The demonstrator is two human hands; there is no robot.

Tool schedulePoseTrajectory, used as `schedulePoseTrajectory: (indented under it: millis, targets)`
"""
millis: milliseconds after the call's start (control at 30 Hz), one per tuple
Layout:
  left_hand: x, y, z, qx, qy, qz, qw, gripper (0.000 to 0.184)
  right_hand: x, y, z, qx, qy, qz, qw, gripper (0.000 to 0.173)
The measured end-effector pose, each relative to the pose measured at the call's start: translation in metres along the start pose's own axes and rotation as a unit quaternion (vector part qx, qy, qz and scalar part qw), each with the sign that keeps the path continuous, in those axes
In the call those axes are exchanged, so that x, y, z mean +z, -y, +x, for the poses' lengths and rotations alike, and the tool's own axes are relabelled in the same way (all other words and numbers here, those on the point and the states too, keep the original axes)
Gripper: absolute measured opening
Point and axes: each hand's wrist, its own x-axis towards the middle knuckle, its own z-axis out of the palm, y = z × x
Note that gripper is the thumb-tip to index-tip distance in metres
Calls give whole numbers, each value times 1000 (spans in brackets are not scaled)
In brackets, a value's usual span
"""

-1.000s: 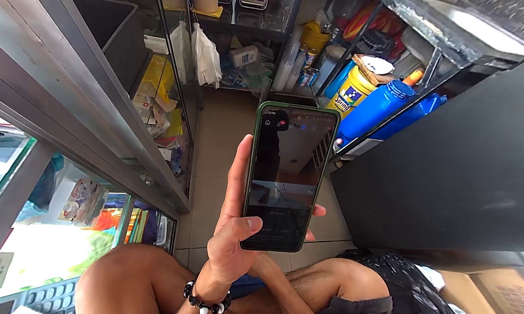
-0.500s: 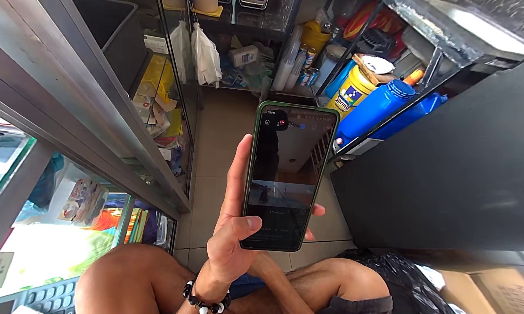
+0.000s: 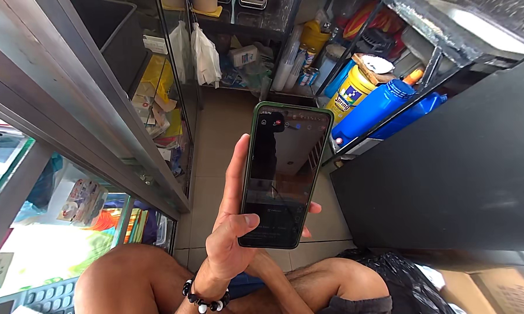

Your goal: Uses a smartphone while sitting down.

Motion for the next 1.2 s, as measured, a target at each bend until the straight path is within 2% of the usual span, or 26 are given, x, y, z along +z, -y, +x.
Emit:
schedulePoseTrajectory:
  millis: [133,167,233,333,400,467,500,533,600,700,833,967,1000,1033,1133,1200]
  targets:
    - [0,0,0,-1,-1,-1,1000,81,4,-1,8,16,9,-5,1000,41]
    - [0,0,0,0,-1,2,1000,81,12,-10,14,-11,-9,-19,1000,40]
    - [-1,0,0,2,0,2,1000,82,42,-47,43,-132,-108,-60,984,36]
    - [-1,0,0,6,-1,1,1000,81,42,-39,55,-44,-21,-50,998,40]
    - [-1,0,0,7,-3,3,1000,81,37,-34,46,-44,-14,-67,997,41]
    - [0,0,0,7,-4,0,1000,81,48,-51,43,-160,-134,-111,972,36]
    - [0,0,-1,4,-4,1,1000,81,28,-17,25,-19,-19,-105,994,41]
    - [0,0,-1,3,-3,-1,1000,81,19,-13,19,-7,3,-76,997,41]
    - [0,1,-1,2,-4,-2,1000,81,2,-11,-2,-59,-12,-30,998,40]
    - [0,1,-1,0,-1,-4,1000,81,-24,24,-33,19,12,-2,1000,42]
    - [0,0,-1,2,0,1,1000,81,-27,26,-40,15,7,5,1000,42]
    - [1,0,-1,1,0,1,1000,80,-7,14,-12,31,7,-42,999,43]
    - [0,0,-1,1,2,1,1000,80,16,-11,12,-32,-35,-87,995,41]
    - [-1,1,-1,2,3,1,1000,81,53,-63,55,-200,-166,-91,961,38]
    - [-1,1,-1,3,2,4,1000,81,69,-64,86,-62,-81,-15,995,38]
    - [-1,1,-1,2,1,4,1000,82,66,-58,83,-37,-72,-7,997,38]
